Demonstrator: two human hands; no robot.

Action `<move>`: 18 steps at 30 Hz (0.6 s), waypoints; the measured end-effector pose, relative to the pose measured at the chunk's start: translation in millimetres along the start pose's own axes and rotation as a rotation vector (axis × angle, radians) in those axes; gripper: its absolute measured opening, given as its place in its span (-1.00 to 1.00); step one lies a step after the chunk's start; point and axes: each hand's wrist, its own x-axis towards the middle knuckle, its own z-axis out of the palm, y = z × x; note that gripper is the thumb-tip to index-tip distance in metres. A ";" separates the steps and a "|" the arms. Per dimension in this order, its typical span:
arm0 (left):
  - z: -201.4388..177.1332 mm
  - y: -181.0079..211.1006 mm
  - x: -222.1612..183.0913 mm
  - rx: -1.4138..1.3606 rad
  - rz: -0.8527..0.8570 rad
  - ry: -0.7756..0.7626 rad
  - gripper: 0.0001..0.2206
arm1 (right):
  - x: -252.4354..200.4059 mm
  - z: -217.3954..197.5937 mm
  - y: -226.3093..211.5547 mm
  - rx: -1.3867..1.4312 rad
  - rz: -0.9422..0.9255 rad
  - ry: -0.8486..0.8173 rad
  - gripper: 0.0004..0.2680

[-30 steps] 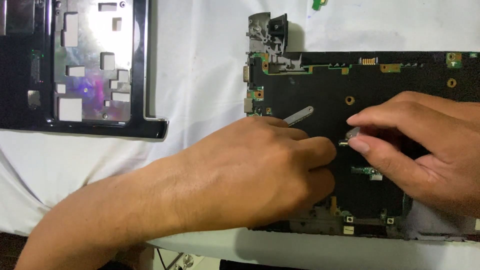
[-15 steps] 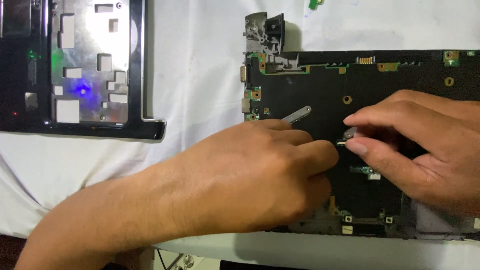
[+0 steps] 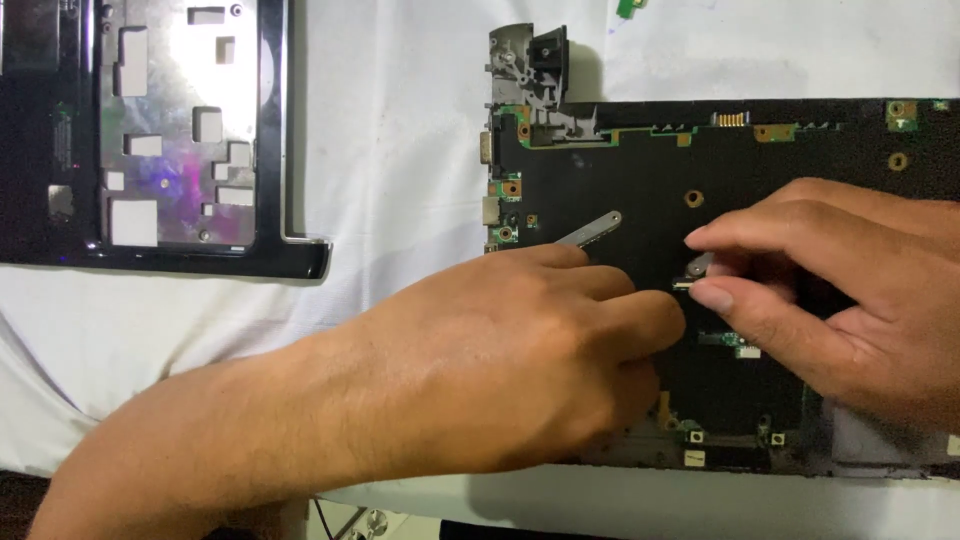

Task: Cleaning a laptop motherboard with a brush and connecting various internal ribbon cables and connectors during assembly.

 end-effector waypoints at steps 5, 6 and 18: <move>-1.7 -2.1 1.3 0.010 -0.001 -0.035 -0.81 | 1.1 0.2 -3.2 0.028 -0.007 0.017 -0.82; -1.3 -2.5 1.5 -0.022 -0.005 -0.027 -0.80 | 1.3 -0.9 -4.5 0.019 -0.001 0.010 -0.82; -4.8 -6.6 2.7 -0.040 -0.002 -0.021 -0.83 | 2.8 0.9 -5.8 0.056 -0.016 0.044 -0.84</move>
